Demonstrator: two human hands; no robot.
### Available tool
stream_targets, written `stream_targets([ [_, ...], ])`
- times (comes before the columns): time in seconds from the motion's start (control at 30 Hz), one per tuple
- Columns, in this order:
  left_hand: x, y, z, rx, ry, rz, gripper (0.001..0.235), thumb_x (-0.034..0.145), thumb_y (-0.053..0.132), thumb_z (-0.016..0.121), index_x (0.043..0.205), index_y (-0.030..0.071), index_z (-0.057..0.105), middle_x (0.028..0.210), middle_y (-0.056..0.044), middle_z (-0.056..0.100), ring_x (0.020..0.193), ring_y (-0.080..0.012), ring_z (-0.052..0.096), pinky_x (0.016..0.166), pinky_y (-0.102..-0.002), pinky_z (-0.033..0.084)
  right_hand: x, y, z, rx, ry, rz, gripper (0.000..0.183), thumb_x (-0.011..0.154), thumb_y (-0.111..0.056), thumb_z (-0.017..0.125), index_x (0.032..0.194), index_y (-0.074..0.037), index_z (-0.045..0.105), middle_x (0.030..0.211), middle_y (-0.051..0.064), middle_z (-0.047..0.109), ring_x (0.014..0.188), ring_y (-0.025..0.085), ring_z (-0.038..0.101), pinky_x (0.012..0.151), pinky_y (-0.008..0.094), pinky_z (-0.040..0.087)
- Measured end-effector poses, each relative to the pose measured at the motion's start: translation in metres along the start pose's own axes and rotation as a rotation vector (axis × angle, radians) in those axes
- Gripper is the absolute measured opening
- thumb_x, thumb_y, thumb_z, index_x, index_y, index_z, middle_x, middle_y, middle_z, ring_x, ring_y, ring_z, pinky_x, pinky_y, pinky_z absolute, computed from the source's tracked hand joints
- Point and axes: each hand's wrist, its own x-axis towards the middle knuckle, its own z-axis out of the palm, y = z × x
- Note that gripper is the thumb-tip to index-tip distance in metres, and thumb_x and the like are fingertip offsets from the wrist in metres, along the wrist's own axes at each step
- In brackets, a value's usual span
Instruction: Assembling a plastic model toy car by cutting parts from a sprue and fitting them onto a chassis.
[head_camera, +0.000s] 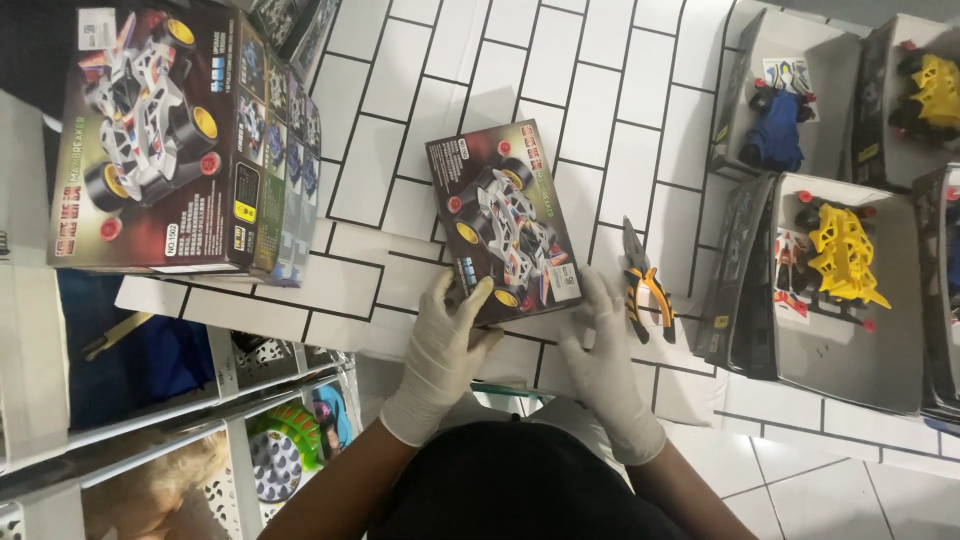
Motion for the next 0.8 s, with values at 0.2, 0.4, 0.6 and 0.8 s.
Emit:
stream_targets([
  [0.2,0.006,0.007,-0.008,0.035,0.002,0.065,0.076,0.077,0.036,0.085,0.143,0.025,0.05,0.143,-0.029,0.042,0.126,-0.048,0.053,0.099,-0.053,0.052,0.011,0.01,0.013,-0.061,0.252,-0.171,0.021,0.091,-0.018,0.077,0.111,-0.022,0.076,0.112,0.0,0.07,0.113,0.019,0.067,0.101,0.032,0.052],
  [0.4,0.012,0.01,-0.011,0.027,0.074,-0.063,0.084,0.08,0.036,0.084,0.148,0.008,0.043,0.134,-0.031,0.054,0.119,-0.0472,0.059,0.1,-0.055,0.048,0.023,-0.013,0.002,0.032,0.056,-0.178,0.057,0.093,-0.009,0.066,0.147,-0.005,0.051,0.135,0.024,0.055,0.132,0.041,0.052,0.111,0.047,0.044],
  [0.6,0.037,0.026,-0.057,-0.255,0.154,-0.168,0.062,0.094,0.021,0.067,0.149,0.003,0.044,0.143,-0.026,0.055,0.124,-0.0439,0.058,0.102,-0.049,0.049,0.01,-0.063,-0.002,0.231,-0.078,0.195,0.043,0.092,-0.018,0.068,0.134,-0.017,0.06,0.131,0.01,0.067,0.127,0.027,0.063,0.109,0.043,0.048],
  [0.8,0.053,0.042,-0.135,-0.647,0.218,-0.508,0.053,0.093,0.016,0.063,0.141,0.001,0.044,0.145,-0.03,0.05,0.131,-0.0507,0.05,0.106,-0.055,0.045,0.006,-0.109,0.025,0.571,-0.113,-0.121,0.048,0.09,-0.004,0.065,0.136,0.002,0.05,0.129,0.029,0.063,0.121,0.04,0.064,0.099,0.049,0.054],
])
